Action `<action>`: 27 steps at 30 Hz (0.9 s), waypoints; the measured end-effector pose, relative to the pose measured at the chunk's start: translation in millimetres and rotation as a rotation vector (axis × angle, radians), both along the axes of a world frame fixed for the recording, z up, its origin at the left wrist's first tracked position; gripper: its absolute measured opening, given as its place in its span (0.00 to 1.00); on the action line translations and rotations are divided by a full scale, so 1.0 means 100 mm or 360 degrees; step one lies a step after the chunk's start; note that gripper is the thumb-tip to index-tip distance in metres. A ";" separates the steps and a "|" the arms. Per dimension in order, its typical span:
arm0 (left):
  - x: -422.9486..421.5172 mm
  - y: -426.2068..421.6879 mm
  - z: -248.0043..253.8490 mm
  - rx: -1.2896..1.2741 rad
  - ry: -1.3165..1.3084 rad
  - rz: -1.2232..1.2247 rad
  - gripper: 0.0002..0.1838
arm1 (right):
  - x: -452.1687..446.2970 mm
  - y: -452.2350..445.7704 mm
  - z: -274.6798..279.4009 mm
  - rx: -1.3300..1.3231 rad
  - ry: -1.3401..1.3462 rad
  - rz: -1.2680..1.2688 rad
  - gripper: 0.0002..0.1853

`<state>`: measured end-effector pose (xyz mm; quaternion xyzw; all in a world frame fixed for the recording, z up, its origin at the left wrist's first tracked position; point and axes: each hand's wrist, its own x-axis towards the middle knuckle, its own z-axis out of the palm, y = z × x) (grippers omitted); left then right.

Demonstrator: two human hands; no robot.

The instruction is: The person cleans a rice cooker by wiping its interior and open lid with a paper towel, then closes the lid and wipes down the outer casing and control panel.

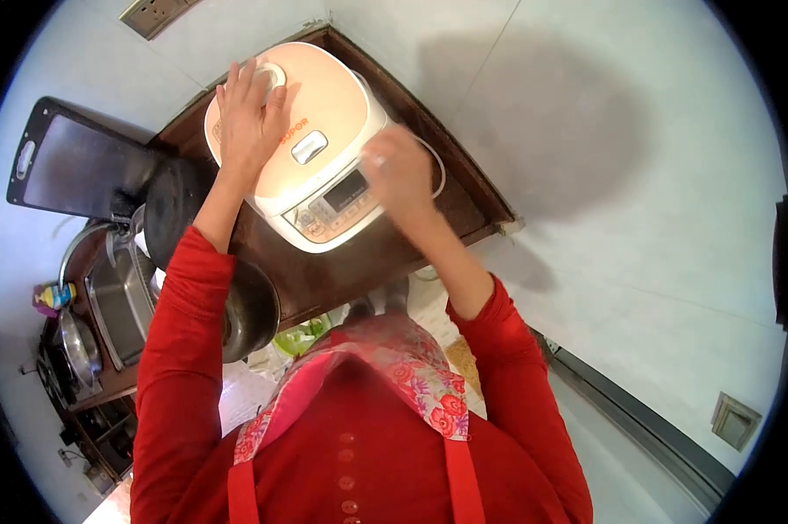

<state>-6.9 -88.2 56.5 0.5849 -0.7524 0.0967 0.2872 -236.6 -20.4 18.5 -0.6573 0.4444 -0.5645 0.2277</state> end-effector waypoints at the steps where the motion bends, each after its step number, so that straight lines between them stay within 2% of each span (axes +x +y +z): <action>1: 0.00 0.00 0.00 0.0005 -0.0027 0.0014 0.25 | 0.05 0.06 0.00 -0.0076 0.0027 0.0031 0.03; 3: 0.00 0.01 -0.02 0.0006 -0.0024 0.0010 0.25 | 0.03 0.06 -0.05 -0.0096 0.0008 0.0073 0.04; 6: 0.01 0.02 -0.03 -0.0012 0.0035 -0.0012 0.25 | -0.14 -0.09 -0.01 0.0330 -0.0072 -0.0134 0.05; 7: -0.01 0.02 -0.02 -0.0010 0.0034 -0.0006 0.24 | -0.14 -0.08 -0.01 0.0258 -0.0066 -0.0139 0.04; 10: -0.01 0.01 0.00 -0.0018 0.0021 0.0000 0.24 | 0.14 0.16 0.03 -0.0299 0.0199 0.0009 0.04; 15: -0.02 0.04 0.02 -0.0126 -0.0008 -0.0169 0.21 | -0.09 -0.07 -0.05 0.0243 -0.0013 -0.0219 0.03; 18: -0.08 0.12 0.17 -0.0166 -0.0234 -0.0414 0.20 | 0.20 0.16 -0.04 -0.0284 0.0395 -0.0154 0.04; 19: -0.11 0.17 0.26 -0.0156 -0.0299 -0.0538 0.20 | 0.29 0.28 0.03 -0.0334 0.0126 0.0010 0.03; 21: -0.14 0.20 0.30 -0.0122 -0.0364 -0.0746 0.21 | 0.30 0.28 -0.02 -0.0274 0.0150 -0.0012 0.02; 22: -0.14 0.20 0.29 -0.0120 -0.0351 -0.0733 0.21 | 0.22 0.20 -0.03 -0.0238 0.0109 -0.0065 0.01; 23: -0.13 0.20 0.28 -0.0117 -0.0342 -0.0724 0.21 | 0.10 0.12 0.00 -0.0211 0.0253 -0.0185 0.00; 24: -0.14 0.18 0.28 -0.0124 -0.0338 -0.0719 0.21 | 0.05 0.05 0.00 0.0060 -0.0041 -0.0269 0.01; 26: -0.19 0.18 0.30 -0.0123 -0.0252 -0.0711 0.21 | 0.14 0.11 0.02 -0.0148 0.0221 -0.0318 0.00; 27: -0.18 0.16 0.27 -0.0122 -0.0162 -0.0722 0.21 | 0.28 0.21 0.01 -0.0258 0.0210 -0.0248 0.00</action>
